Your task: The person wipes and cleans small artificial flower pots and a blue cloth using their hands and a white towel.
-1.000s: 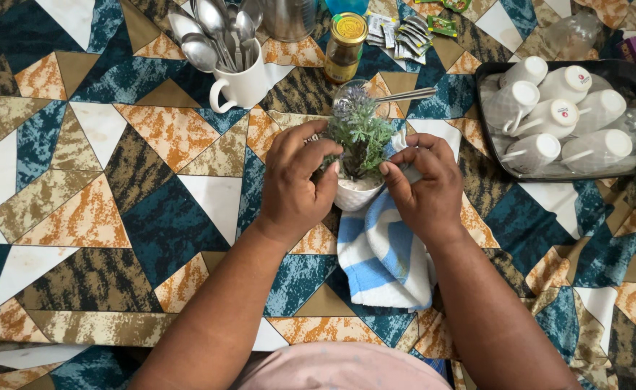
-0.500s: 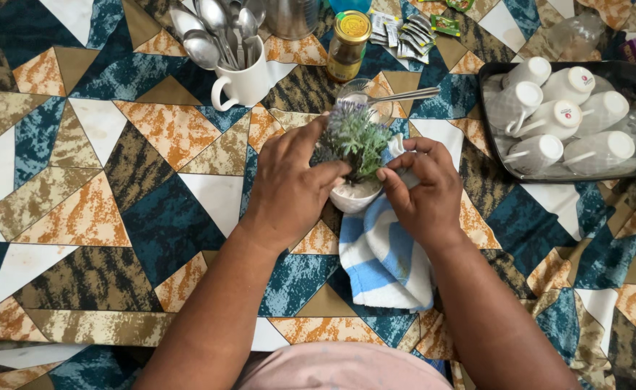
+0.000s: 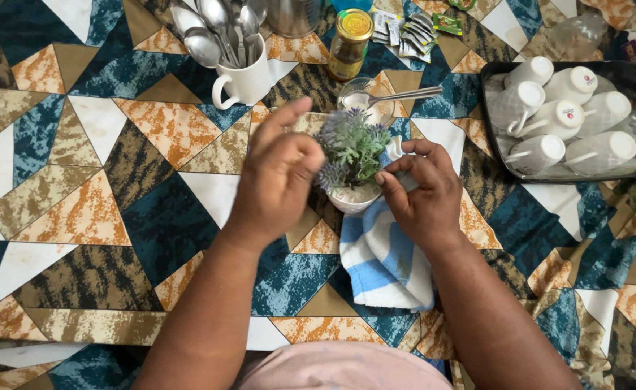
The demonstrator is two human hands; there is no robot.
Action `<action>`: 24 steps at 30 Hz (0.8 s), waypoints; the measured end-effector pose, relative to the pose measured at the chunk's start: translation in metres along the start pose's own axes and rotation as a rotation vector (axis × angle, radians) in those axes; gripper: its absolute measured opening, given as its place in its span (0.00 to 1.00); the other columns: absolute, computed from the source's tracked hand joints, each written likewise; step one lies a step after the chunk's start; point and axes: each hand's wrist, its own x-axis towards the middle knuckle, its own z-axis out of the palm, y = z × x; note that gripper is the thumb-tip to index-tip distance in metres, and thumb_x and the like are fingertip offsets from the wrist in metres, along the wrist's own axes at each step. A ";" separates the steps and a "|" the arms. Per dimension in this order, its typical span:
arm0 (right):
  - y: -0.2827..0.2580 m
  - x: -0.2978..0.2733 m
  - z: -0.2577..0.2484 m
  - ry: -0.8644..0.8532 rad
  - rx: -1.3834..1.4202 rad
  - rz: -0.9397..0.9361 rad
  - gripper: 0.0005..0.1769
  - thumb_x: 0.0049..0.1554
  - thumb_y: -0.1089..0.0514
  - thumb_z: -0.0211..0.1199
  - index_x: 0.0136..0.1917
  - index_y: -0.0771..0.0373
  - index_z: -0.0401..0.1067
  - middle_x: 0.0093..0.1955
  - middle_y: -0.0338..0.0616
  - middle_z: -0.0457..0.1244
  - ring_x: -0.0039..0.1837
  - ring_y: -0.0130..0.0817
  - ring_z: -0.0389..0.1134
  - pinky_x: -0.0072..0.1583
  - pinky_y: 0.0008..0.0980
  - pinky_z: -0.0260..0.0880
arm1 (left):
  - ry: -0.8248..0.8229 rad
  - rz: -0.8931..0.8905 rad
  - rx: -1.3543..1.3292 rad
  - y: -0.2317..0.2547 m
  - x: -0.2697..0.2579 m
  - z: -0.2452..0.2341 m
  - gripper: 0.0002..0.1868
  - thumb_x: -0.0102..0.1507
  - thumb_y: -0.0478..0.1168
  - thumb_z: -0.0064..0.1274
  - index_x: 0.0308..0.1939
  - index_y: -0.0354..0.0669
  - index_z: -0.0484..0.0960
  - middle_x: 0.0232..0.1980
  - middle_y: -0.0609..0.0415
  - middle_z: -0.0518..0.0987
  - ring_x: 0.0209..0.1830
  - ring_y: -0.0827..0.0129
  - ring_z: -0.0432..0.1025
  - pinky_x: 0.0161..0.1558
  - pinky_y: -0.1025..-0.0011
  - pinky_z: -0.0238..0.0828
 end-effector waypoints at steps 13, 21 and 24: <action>-0.002 0.000 0.003 0.015 0.009 -0.002 0.10 0.56 0.55 0.75 0.45 0.62 0.78 0.55 0.51 0.67 0.62 0.45 0.71 0.56 0.39 0.73 | -0.018 0.377 0.221 0.016 0.001 0.002 0.05 0.63 0.44 0.64 0.35 0.52 0.85 0.49 0.58 0.78 0.53 0.63 0.69 0.59 0.59 0.58; 0.000 0.000 0.002 0.010 0.016 0.013 0.10 0.57 0.56 0.74 0.46 0.62 0.78 0.57 0.51 0.67 0.61 0.44 0.71 0.57 0.39 0.73 | -0.120 0.264 0.492 0.018 -0.004 0.010 0.04 0.60 0.41 0.64 0.38 0.58 0.90 0.46 0.60 0.76 0.54 0.63 0.68 0.67 0.54 0.57; 0.002 0.000 0.003 0.010 0.006 0.030 0.10 0.56 0.56 0.75 0.46 0.63 0.78 0.59 0.52 0.67 0.60 0.44 0.71 0.57 0.39 0.72 | -0.138 0.181 0.504 0.019 -0.004 0.011 0.07 0.58 0.45 0.64 0.38 0.55 0.90 0.50 0.57 0.75 0.56 0.59 0.66 0.65 0.51 0.56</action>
